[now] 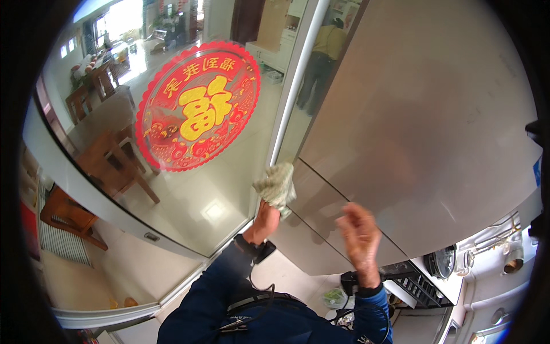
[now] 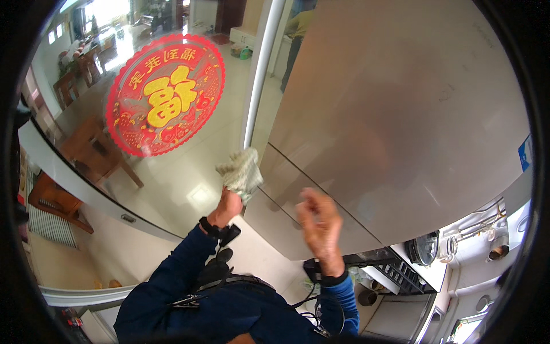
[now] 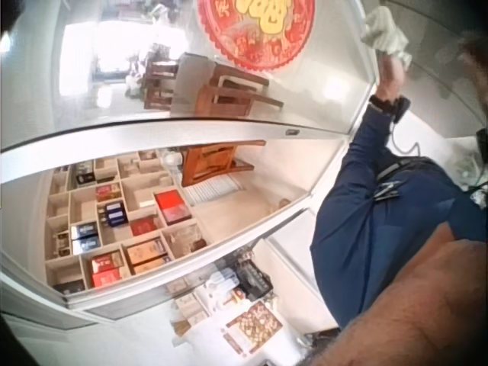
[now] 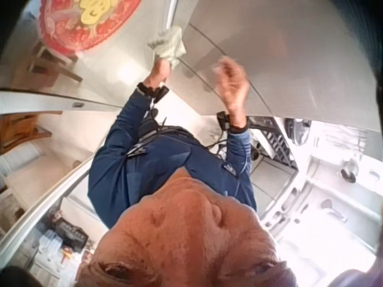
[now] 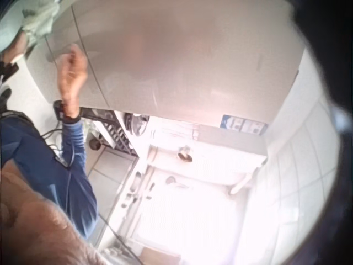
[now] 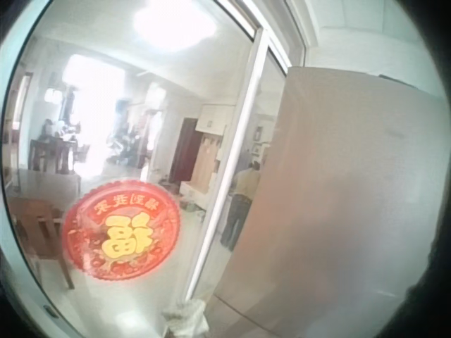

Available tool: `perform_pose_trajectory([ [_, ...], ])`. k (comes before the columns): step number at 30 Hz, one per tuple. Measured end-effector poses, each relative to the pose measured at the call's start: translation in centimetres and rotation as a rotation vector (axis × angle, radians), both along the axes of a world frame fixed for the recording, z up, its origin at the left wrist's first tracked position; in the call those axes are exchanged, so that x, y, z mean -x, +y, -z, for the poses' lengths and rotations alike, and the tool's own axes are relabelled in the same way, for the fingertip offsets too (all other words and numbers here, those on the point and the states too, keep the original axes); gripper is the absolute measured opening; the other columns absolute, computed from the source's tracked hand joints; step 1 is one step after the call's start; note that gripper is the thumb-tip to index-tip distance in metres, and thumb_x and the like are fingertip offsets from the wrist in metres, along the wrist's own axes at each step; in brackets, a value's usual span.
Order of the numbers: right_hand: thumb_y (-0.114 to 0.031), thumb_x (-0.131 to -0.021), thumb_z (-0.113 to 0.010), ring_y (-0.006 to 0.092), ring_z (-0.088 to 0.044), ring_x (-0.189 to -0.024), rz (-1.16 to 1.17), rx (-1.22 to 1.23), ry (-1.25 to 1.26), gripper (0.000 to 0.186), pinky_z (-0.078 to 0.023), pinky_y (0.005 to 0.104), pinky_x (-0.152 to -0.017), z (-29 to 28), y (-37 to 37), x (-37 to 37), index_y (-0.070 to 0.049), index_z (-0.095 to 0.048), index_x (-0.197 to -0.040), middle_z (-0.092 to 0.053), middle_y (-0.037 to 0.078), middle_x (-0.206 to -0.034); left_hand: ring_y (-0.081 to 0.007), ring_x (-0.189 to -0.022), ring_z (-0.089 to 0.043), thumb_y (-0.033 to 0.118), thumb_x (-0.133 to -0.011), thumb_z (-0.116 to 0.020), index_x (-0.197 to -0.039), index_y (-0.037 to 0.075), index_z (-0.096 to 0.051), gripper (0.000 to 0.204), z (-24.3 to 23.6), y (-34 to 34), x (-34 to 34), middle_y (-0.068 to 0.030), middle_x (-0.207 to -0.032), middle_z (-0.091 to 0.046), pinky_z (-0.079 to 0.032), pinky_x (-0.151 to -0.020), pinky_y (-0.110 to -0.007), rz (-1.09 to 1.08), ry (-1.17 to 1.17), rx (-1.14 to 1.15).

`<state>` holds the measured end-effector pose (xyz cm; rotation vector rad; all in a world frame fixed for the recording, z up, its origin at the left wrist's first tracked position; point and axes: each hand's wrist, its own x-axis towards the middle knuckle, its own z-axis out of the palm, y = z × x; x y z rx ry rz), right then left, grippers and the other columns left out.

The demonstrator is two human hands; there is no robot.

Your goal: The person wipes the glass door and the front of a refrigerator with a green and white striped cloth. They clean the door frame, the glass panel, and the refrigerator's stainless steel surface, including the digital display area.

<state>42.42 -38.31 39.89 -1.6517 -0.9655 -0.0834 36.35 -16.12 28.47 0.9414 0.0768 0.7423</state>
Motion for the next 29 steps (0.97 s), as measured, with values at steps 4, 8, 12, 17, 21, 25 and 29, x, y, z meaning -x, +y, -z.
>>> perform_pose_trajectory([
  [4,0.003,-0.093,-0.064,0.015,-0.062,-0.092,0.372,-0.284,-0.214,0.022,-0.054,0.0293,-0.083,-2.8,-3.6,-5.6,-0.001,-0.065,-0.115,-0.066,0.009,-0.108,-0.012,-0.084,-0.051,0.033,-0.106,-0.049,-0.131,0.01,-0.058,0.035,-3.1,5.5,-6.2,-0.0028,-0.105,-0.057,-0.048,-0.068,-0.033,-0.26,0.137,-0.543],
  [8,0.003,-0.092,-0.064,0.02,-0.063,-0.09,0.74,-0.215,-0.608,0.02,-0.054,0.0316,-0.083,-5.0,-5.0,-9.0,0.0,-0.065,-0.112,-0.066,0.013,-0.108,-0.0135,-0.071,-0.053,0.033,-0.107,-0.047,-0.108,0.01,-0.056,0.025,-9.0,7.7,-11.5,-0.0051,-0.088,-0.058,-0.047,-0.056,-0.033,-0.062,0.09,-0.529],
  [12,0.004,-0.089,-0.064,0.0249,-0.063,-0.088,0.877,-0.067,-0.829,0.023,-0.053,0.0329,-0.081,-6.1,-4.7,-10.6,0.001,-0.065,-0.112,-0.065,0.015,-0.107,-0.016,-0.056,-0.056,0.036,-0.107,-0.047,-0.092,0.012,-0.049,0.028,-16.0,7.5,-14.1,-0.0032,-0.069,-0.056,-0.049,-0.052,-0.034,0.167,-0.039,-0.2],
  [17,0.002,-0.087,-0.065,0.0263,-0.063,-0.083,0.911,0.009,-0.897,0.021,-0.053,0.0361,-0.075,-6.8,-4.4,-12.1,-0.001,-0.068,-0.107,-0.068,0.013,-0.1,-0.0087,-0.039,-0.035,0.046,-0.104,-0.046,-0.067,0.019,-0.045,0.045,-24.3,9.8,-15.6,0.0053,-0.054,-0.042,-0.028,-0.035,-0.027,0.391,0.172,-0.089],
  [21,0.003,-0.081,-0.066,0.028,-0.063,-0.08,0.94,0.045,-1.055,0.018,-0.053,0.0376,-0.07,-7.3,-4.3,-12.8,-0.003,-0.069,-0.098,-0.068,0.011,-0.092,-0.0067,-0.04,-0.03,0.036,-0.1,-0.047,-0.067,0.02,-0.043,0.037,-31.3,10.4,-17.0,0.0082,-0.055,-0.036,-0.023,-0.035,-0.026,0.525,0.059,-0.161],
  [25,0.004,-0.077,-0.066,0.0281,-0.063,-0.078,0.936,0.046,-1.112,0.018,-0.053,0.0378,-0.069,-7.4,-4.3,-12.9,-0.004,-0.07,-0.093,-0.068,0.01,-0.088,-0.0071,-0.048,-0.044,0.038,-0.099,-0.052,-0.082,0.014,-0.056,0.03,-36.0,11.0,-19.2,0.0045,-0.067,-0.053,-0.033,-0.04,-0.025,0.309,-0.145,-0.4],
  [29,0.004,-0.08,-0.064,0.0307,-0.064,-0.084,0.938,0.068,-1.064,0.021,-0.053,0.0396,-0.077,-6.8,-4.3,-12.7,-0.003,-0.07,-0.099,-0.069,0.012,-0.093,-0.0155,-0.091,-0.057,0.044,-0.1,-0.053,-0.109,0.011,-0.062,0.036,-33.5,11.8,-22.0,-0.0063,-0.106,-0.061,-0.044,-0.082,-0.033,0.081,-0.059,-0.619],
])
